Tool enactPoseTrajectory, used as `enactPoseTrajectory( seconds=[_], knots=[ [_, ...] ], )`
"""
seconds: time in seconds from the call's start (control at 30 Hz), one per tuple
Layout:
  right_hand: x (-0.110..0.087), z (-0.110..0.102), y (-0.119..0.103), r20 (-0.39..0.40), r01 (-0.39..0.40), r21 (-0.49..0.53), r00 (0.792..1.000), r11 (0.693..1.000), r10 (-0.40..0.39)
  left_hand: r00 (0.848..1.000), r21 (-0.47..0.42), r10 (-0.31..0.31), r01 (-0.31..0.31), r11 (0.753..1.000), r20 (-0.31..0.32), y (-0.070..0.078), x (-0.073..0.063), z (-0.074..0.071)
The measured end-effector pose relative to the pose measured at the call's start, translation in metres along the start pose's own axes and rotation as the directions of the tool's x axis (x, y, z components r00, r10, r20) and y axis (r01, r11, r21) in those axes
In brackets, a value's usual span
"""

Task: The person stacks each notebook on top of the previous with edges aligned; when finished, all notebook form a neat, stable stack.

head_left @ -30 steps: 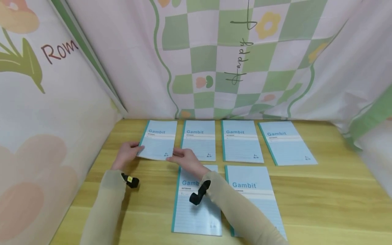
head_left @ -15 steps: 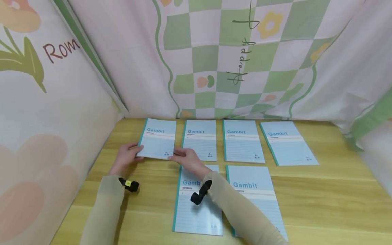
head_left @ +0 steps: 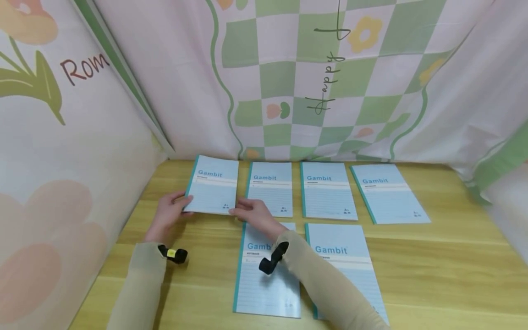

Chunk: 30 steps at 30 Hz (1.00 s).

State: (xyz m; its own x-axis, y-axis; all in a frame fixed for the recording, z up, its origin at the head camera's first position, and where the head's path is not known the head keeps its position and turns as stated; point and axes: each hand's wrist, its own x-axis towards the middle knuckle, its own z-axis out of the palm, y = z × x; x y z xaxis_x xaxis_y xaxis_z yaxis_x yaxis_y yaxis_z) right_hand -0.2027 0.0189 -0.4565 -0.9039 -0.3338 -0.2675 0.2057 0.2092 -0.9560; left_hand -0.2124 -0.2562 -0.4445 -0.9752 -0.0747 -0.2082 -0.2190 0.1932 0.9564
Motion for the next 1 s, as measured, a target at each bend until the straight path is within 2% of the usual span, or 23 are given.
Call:
enactPoseTrajectory(
  seconds=[0.17, 0.5, 0.77, 1.0],
  knots=[
    [0.001, -0.005, 0.001, -0.002, 0.017, 0.038, 1.0, 0.999, -0.017, 1.0, 0.0, 0.019, -0.019, 1.0, -0.008, 0.006, -0.006, 0.006],
    [-0.006, -0.015, -0.002, -0.078, 0.039, 0.079, 0.996, 0.996, -0.033, 0.995, -0.004, 0.097, -0.097, 0.995, -0.002, 0.013, -0.014, 0.02],
    [-0.015, -0.029, -0.001, -0.135, 0.089, 0.05, 0.987, 0.995, -0.081, 0.986, -0.013, 0.166, -0.166, 0.986, 0.006, 0.018, -0.019, 0.035],
    [-0.022, -0.042, 0.001, -0.172, 0.135, 0.03, 0.977, 0.99, -0.128, 0.979, -0.006, 0.201, -0.201, 0.98, 0.026, 0.022, -0.021, 0.048]
  ],
)
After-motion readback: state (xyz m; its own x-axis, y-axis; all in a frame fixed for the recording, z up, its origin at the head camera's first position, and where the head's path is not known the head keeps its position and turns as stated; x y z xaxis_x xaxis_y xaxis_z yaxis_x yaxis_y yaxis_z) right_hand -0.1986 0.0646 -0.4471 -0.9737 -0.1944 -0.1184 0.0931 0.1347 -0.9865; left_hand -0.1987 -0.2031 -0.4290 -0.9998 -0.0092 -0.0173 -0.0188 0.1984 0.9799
